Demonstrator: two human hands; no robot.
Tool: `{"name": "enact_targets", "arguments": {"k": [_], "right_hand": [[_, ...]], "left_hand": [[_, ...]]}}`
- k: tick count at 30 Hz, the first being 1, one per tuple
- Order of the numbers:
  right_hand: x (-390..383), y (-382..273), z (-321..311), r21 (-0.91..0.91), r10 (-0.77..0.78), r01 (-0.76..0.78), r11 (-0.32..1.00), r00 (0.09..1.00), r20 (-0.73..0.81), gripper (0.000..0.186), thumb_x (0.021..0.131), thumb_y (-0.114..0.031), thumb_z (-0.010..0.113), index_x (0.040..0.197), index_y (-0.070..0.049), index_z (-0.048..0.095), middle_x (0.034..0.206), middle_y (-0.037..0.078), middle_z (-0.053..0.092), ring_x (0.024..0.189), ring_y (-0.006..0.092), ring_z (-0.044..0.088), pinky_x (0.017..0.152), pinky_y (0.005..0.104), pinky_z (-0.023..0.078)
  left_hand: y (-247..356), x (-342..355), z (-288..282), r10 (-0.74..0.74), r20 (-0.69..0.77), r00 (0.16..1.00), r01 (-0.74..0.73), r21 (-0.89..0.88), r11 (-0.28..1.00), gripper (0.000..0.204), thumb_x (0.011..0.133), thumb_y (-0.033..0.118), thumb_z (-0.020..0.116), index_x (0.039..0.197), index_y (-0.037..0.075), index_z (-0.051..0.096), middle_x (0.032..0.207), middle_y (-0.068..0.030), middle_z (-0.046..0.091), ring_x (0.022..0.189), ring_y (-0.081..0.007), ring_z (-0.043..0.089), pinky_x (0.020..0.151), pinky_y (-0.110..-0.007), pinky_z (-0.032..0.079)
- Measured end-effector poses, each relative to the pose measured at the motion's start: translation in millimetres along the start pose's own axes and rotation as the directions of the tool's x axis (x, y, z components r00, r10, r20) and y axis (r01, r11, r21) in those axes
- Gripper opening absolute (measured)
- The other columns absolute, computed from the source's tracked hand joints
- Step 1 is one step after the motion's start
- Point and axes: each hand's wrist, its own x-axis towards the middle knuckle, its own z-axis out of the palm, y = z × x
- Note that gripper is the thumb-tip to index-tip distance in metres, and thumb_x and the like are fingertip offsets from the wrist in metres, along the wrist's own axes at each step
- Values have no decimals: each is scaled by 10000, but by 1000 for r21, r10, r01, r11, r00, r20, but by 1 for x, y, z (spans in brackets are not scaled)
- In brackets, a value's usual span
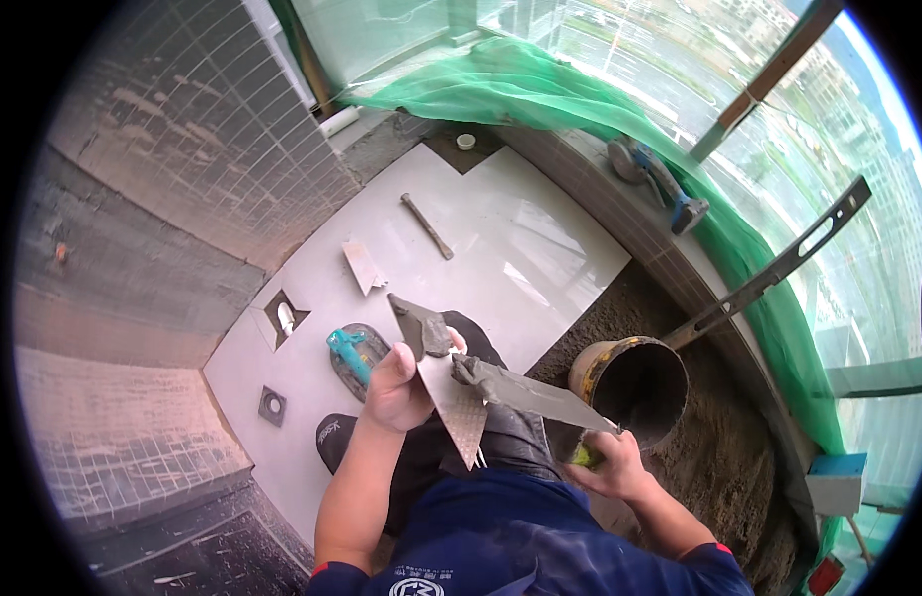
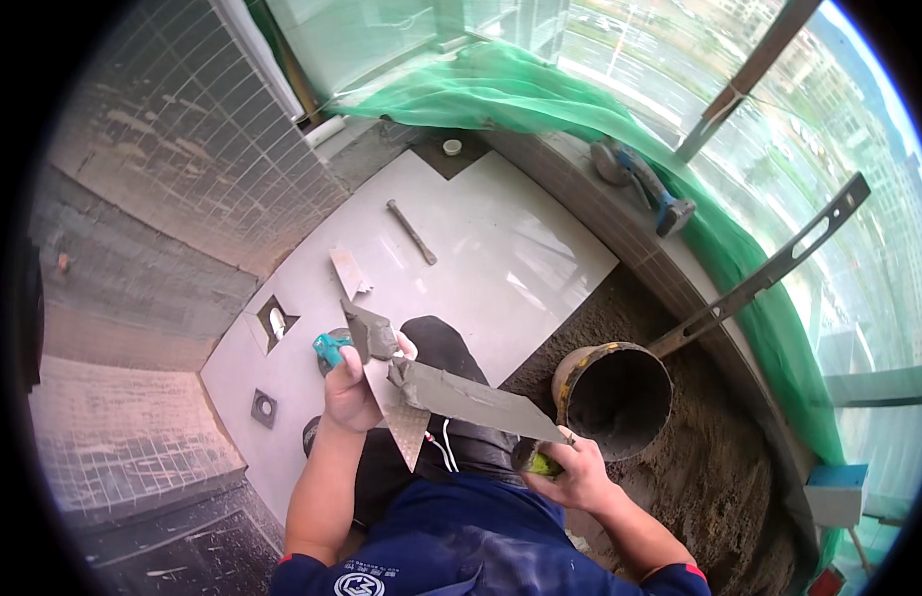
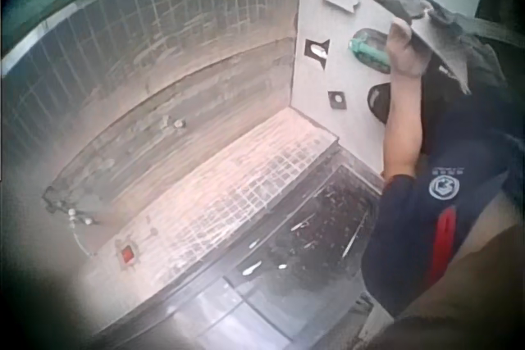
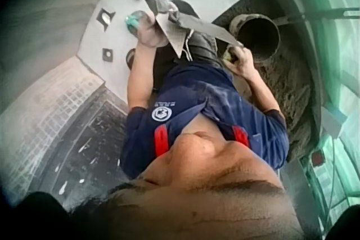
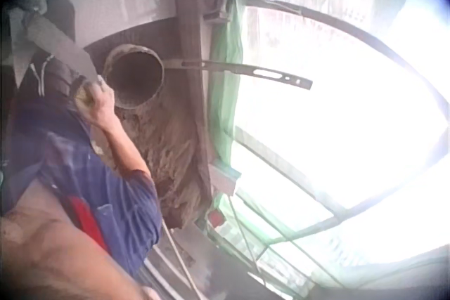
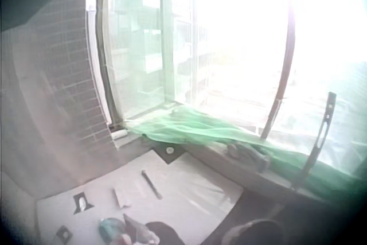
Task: The person installs tile pieces around a floor drain by placing them into mortar, tapping them with a hammer, and applying mortar from a bucket onto the back of tiles with a trowel.
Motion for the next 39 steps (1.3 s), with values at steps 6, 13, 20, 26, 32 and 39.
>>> {"name": "enact_targets", "arguments": {"k": [6, 13, 20, 26, 32, 39], "right_hand": [[-7, 22, 7, -252, -187, 192, 948, 981, 44, 379, 602, -107, 821, 943, -42, 670, 868, 97, 616, 700, 280, 628, 586, 383, 517], [-6, 34, -5, -343, -239, 241, 908, 970, 51, 370, 568, -113, 770, 911, -36, 654, 882, 103, 620, 740, 289, 626, 622, 396, 515], [-14, 39, -9, -346, -193, 201, 916, 979, 58, 380, 585, -92, 783, 940, -24, 666, 892, 124, 625, 745, 315, 637, 640, 404, 526], [-11, 2, -28, 8, 104, -104, 995, 994, 25, 350, 769, -197, 842, 995, -8, 652, 854, 149, 613, 725, 300, 642, 642, 356, 518], [16, -31, -61, 685, 419, -579, 443, 809, 413, 520, 1020, -477, 595, 1110, 34, 627, 764, 55, 614, 616, 136, 589, 576, 281, 459], [44, -54, -49, 654, 302, -664, 362, 747, 592, 446, 1056, -420, 570, 1026, 20, 642, 773, 44, 606, 652, 112, 558, 594, 274, 425]], "left_hand": [[2, -5, -6, 14, -114, 993, -28, -127, 991, 644, 1032, 520, 534, 1351, -39, 511, 1243, -158, 594, 1075, -252, 643, 947, -392, 536], [-5, -17, -24, -1, -117, 993, -33, -290, 957, 616, 1024, 499, 559, 1344, -27, 530, 1263, -162, 604, 1151, -270, 626, 963, -411, 541], [1, -21, -22, 50, -22, 998, -54, -547, 836, 667, 1039, 487, 542, 1404, -62, 447, 1299, -169, 579, 1181, -252, 624, 999, -412, 531], [36, -28, -17, 352, -121, 928, -335, 139, 932, 655, 960, 456, 685, 1434, 49, 488, 1403, -101, 517, 1316, -250, 513, 1063, -440, 482], [55, -22, 10, 530, -154, 834, -394, 506, 767, 722, 840, 326, 851, 1371, -11, 497, 1228, -75, 600, 1090, -193, 656, 943, -357, 577], [45, -23, 28, 682, 108, 723, -347, 911, 223, 624, 848, 234, 856, 1322, -48, 564, 1024, -21, 647, 922, -103, 599, 867, -256, 492]]}}
